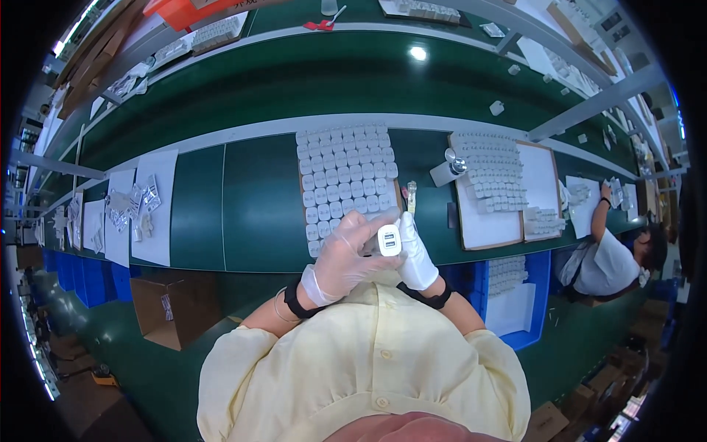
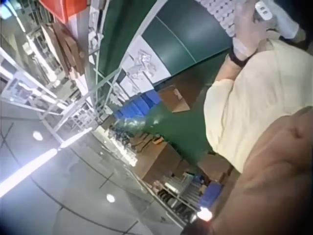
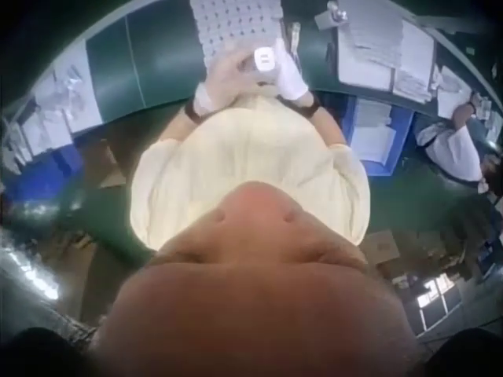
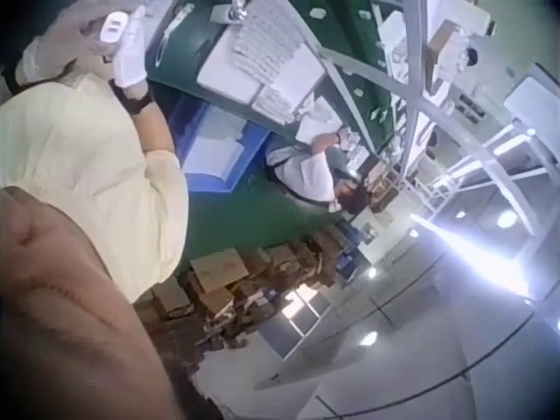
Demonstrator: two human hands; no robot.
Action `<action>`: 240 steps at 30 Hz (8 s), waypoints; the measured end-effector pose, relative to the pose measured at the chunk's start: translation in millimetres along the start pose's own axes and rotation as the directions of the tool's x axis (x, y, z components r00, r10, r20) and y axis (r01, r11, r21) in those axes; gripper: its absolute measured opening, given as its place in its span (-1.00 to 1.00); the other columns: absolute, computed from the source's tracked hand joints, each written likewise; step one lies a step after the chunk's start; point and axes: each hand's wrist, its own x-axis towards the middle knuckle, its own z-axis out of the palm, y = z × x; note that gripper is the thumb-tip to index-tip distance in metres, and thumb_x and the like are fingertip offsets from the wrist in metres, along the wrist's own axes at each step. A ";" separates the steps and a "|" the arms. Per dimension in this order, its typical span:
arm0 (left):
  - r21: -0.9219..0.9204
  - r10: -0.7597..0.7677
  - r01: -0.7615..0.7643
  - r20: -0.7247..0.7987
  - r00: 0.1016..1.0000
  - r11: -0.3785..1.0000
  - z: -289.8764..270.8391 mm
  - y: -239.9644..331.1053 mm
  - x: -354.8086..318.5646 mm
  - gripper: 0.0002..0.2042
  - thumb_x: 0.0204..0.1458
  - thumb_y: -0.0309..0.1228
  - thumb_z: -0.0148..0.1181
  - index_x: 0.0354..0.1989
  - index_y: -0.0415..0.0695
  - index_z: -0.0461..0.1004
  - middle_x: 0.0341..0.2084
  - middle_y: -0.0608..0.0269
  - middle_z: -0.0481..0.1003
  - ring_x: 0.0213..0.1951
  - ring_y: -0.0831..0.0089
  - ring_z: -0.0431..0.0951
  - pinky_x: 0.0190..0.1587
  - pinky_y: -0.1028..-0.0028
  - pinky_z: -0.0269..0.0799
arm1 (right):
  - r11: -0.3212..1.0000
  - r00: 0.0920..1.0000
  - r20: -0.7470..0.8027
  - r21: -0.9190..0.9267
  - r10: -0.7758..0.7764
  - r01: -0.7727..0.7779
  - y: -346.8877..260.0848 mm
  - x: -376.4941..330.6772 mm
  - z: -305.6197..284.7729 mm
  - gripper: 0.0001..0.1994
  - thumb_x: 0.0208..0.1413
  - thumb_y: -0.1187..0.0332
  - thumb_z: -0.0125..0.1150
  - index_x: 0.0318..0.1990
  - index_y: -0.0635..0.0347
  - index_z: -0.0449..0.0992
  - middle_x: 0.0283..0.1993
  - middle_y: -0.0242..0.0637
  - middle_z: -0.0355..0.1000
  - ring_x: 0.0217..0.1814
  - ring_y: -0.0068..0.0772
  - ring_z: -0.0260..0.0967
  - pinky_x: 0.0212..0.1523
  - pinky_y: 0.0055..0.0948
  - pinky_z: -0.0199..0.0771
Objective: The person picks up a power adapter from a tray, turns it over by hand, and wipes its sides and prongs with a cloth. After setting the adapter back onto the tray, the person repeats this process for other adapters one at a time.
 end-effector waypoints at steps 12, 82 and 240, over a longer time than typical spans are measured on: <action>0.029 -0.006 0.003 0.109 0.994 1.000 -11.1 1.8 -0.3 -0.39 -0.30 -0.45 0.53 0.07 -0.08 0.53 -0.44 0.38 0.21 -0.45 0.58 0.22 -0.41 0.57 0.20 | 0.999 0.997 0.067 0.013 0.046 -0.047 -9.9 2.8 -5.2 -0.67 0.26 0.09 0.10 -0.06 0.18 0.45 -0.17 -0.41 0.42 -0.10 -0.57 0.37 -0.06 -0.53 0.39; 0.271 0.502 -0.450 -0.167 0.848 0.851 -1.0 -33.6 11.3 -0.48 0.10 -0.43 0.06 0.28 -0.21 0.25 -0.21 0.11 0.26 -0.18 0.22 0.33 -0.05 0.30 0.30 | 0.865 0.872 -0.026 -0.141 -0.489 0.481 -19.4 -0.1 24.3 -0.54 0.15 0.30 0.26 0.13 0.29 0.30 0.06 -0.20 0.33 0.02 -0.49 0.34 -0.03 -0.50 0.40; -0.442 0.043 0.039 0.176 0.983 0.896 -1.7 -4.7 15.9 -0.41 -0.11 -0.62 0.33 0.20 -0.13 0.38 0.26 0.01 0.28 0.33 0.25 0.22 0.29 0.43 0.14 | 0.986 0.991 0.041 -0.101 -0.126 0.129 -22.2 8.8 -8.5 -0.68 0.20 0.19 0.17 0.01 0.16 0.42 -0.18 -0.40 0.40 -0.16 -0.59 0.37 -0.22 -0.56 0.40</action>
